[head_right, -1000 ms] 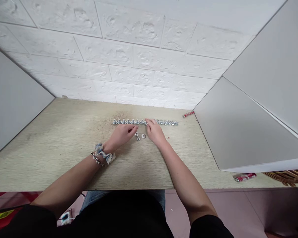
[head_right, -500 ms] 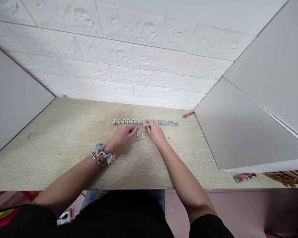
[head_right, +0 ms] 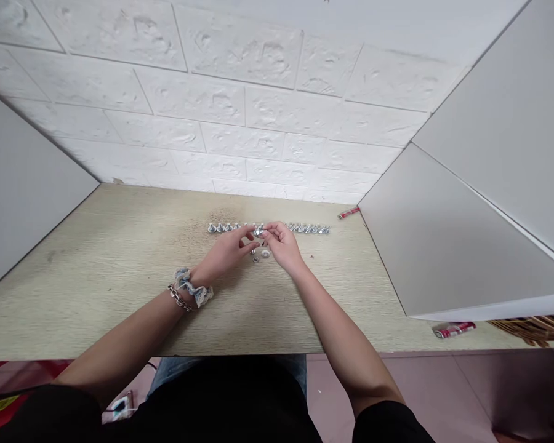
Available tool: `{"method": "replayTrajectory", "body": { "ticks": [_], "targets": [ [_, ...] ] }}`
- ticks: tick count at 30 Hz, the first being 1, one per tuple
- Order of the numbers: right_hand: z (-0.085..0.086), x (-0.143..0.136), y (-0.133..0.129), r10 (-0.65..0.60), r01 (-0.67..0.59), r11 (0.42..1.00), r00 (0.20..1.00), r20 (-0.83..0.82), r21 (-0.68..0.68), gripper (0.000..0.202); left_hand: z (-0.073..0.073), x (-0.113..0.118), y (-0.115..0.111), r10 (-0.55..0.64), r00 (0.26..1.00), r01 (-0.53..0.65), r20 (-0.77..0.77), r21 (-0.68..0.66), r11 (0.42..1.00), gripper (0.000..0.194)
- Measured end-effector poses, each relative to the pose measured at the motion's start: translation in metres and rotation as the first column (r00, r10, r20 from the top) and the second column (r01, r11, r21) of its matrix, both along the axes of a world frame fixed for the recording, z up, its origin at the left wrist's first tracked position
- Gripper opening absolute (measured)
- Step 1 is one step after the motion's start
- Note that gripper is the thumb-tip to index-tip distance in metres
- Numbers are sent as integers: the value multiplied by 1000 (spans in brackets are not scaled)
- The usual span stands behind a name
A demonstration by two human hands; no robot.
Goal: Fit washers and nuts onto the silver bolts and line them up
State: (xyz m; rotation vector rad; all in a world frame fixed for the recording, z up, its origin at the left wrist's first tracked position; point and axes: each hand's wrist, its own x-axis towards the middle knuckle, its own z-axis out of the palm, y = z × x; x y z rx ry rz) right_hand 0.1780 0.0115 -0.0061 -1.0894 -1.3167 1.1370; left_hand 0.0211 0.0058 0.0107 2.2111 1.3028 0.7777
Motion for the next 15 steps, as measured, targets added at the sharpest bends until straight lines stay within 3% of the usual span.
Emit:
{"method": "replayTrajectory", "body": {
  "ticks": [3,8,15],
  "targets": [
    [4,-2,-2,43,-45,999,998,-53,-21,30,-1,0,1,6,998,-7,57,26,1000,23],
    [5,-2,-3,53,-55,998,996,-72,-23,32,-2,1,2,0,985,-6,170,36,999,32],
    [4,-1,-3,49,-51,998,997,-60,-25,36,-3,1,3,2,977,-16,215,64,998,32]
  ]
}}
